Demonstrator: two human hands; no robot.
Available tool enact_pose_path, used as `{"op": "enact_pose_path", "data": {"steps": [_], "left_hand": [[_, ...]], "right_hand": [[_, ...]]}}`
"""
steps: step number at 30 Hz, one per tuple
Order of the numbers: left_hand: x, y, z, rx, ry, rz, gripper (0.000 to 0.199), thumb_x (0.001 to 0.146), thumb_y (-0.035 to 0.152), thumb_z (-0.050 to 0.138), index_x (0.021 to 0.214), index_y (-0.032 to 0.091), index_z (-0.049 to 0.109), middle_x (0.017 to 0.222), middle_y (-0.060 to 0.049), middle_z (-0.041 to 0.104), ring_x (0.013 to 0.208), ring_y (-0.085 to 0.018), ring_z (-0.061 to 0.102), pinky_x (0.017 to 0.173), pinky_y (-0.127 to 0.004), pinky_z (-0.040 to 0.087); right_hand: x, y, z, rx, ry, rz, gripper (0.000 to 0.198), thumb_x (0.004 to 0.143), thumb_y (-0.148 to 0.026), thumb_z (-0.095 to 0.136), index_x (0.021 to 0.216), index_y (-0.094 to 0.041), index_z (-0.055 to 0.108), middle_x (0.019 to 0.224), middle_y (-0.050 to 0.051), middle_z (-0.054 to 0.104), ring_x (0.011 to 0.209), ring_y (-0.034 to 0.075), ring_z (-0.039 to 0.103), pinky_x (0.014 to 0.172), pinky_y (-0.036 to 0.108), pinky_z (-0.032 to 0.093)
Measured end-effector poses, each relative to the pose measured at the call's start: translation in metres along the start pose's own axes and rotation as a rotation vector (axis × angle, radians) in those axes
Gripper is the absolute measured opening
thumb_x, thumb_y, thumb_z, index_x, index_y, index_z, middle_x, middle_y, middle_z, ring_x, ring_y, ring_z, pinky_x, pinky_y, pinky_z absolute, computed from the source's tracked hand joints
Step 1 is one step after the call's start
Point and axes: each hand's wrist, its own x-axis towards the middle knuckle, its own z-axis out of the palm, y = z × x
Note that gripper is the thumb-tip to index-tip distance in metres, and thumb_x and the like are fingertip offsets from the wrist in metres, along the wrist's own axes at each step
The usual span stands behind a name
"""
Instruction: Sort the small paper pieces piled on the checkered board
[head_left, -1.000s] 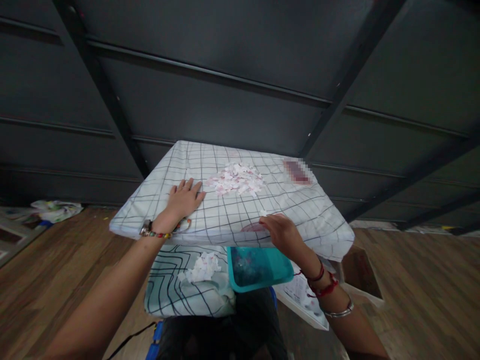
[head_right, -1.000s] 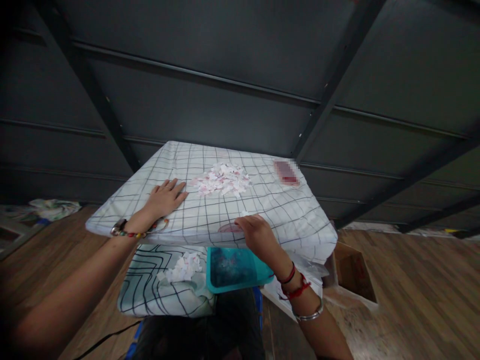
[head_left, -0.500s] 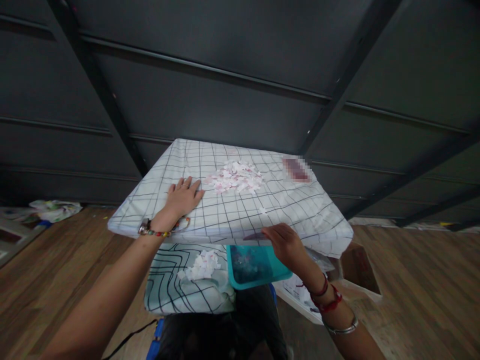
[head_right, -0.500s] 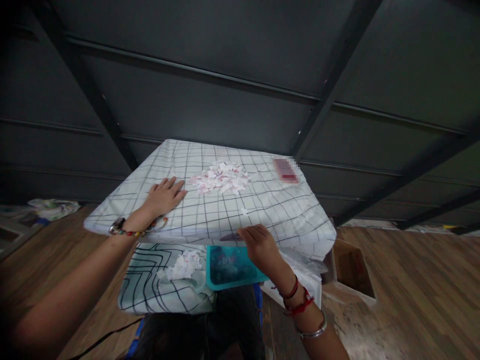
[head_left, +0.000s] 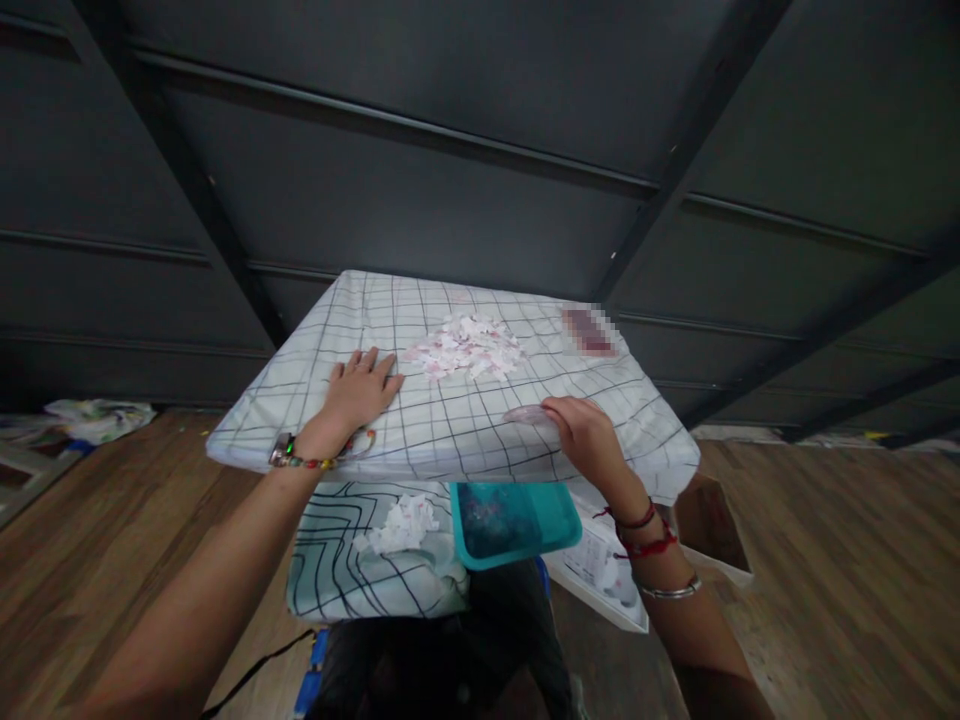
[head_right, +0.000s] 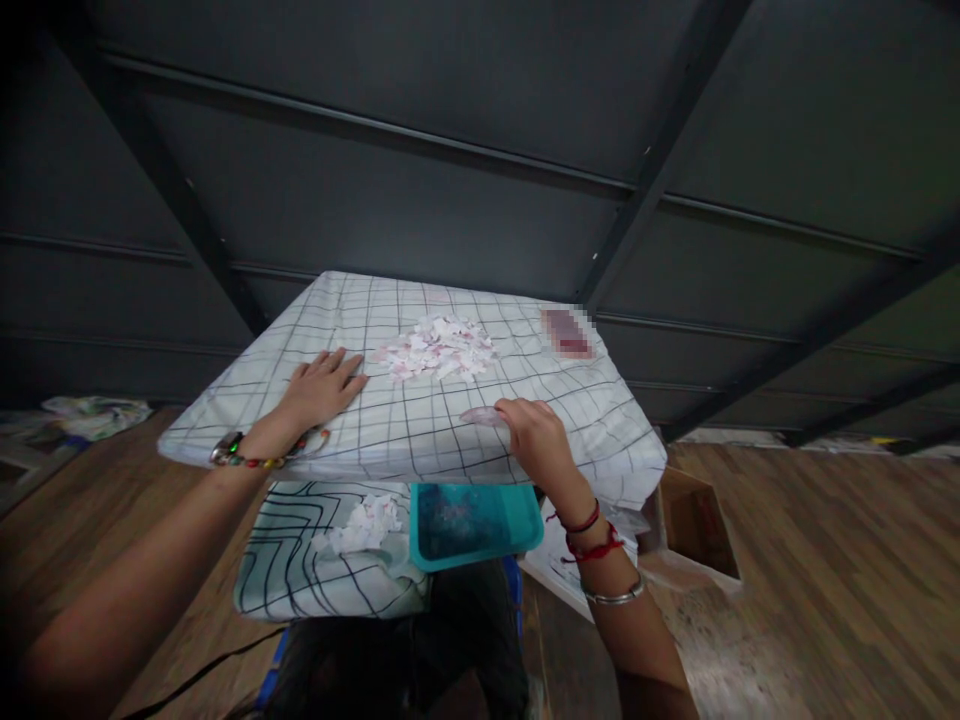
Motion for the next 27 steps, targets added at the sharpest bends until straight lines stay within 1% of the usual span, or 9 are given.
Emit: {"op": "enact_pose_path", "data": {"steps": [6,9,14,18,21,24,27], "left_hand": [[-0.002,0.002,-0.003,0.005,0.009,0.003,0.059,0.092,0.049,0.018,0.141,0.021,0.035,0.150,-0.010,0.028,0.136,-0.031,0.023,0.106,-0.050,0.021],[-0.003,0.002,-0.004,0.010,0.009,0.007,0.059,0.092,0.049,0.017,0.141,0.022,0.034,0.150,-0.010,0.028,0.136,-0.030,0.023,0.106,-0.050,0.022],[-0.002,0.002,-0.003,0.018,0.000,0.004,0.059,0.092,0.049,0.017,0.141,0.022,0.034,0.150,-0.010,0.028,0.136,-0.031,0.023,0.106,-0.050,0.022],[-0.002,0.001,-0.001,0.022,0.009,0.011,0.058,0.092,0.048,0.017,0.141,0.022,0.034,0.149,-0.011,0.029,0.136,-0.031,0.023,0.105,-0.050,0.022],[-0.002,0.001,-0.001,0.024,0.013,0.008,0.058,0.092,0.049,0.017,0.141,0.021,0.034,0.149,-0.011,0.029,0.136,-0.031,0.023,0.106,-0.050,0.022],[-0.002,0.002,-0.002,0.027,0.013,0.008,0.058,0.092,0.048,0.017,0.141,0.022,0.034,0.149,-0.011,0.029,0.136,-0.031,0.024,0.105,-0.050,0.022],[-0.002,0.002,-0.002,0.026,0.011,0.006,0.058,0.092,0.048,0.018,0.141,0.022,0.034,0.149,-0.011,0.029,0.136,-0.030,0.024,0.105,-0.050,0.022]], "right_hand": [[0.002,0.014,0.013,-0.036,-0.064,-0.065,0.026,0.093,-0.017,0.037,0.094,-0.015,0.064,0.085,0.008,0.068,0.078,0.020,0.061,0.077,0.032,0.044],[0.002,0.020,0.021,-0.022,-0.060,-0.081,0.026,0.093,-0.016,0.038,0.096,-0.013,0.063,0.087,0.009,0.068,0.080,0.019,0.061,0.077,0.031,0.043],[0.009,0.026,0.029,-0.023,-0.053,-0.043,0.026,0.093,-0.017,0.038,0.098,-0.014,0.063,0.087,0.009,0.068,0.081,0.020,0.060,0.077,0.032,0.043],[0.014,0.027,0.030,-0.030,-0.036,0.005,0.027,0.092,-0.017,0.038,0.102,-0.014,0.063,0.094,0.010,0.068,0.087,0.021,0.061,0.080,0.032,0.043],[0.015,0.029,0.031,-0.046,-0.066,0.043,0.028,0.091,-0.015,0.038,0.103,-0.013,0.063,0.098,0.011,0.068,0.089,0.021,0.061,0.080,0.032,0.043],[0.015,0.030,0.030,-0.049,-0.118,0.048,0.027,0.091,-0.017,0.038,0.102,-0.014,0.063,0.099,0.011,0.068,0.089,0.021,0.061,0.079,0.031,0.044],[0.016,0.031,0.027,-0.075,-0.109,0.113,0.028,0.092,-0.019,0.038,0.103,-0.014,0.063,0.099,0.011,0.068,0.089,0.021,0.061,0.079,0.030,0.044]]}}
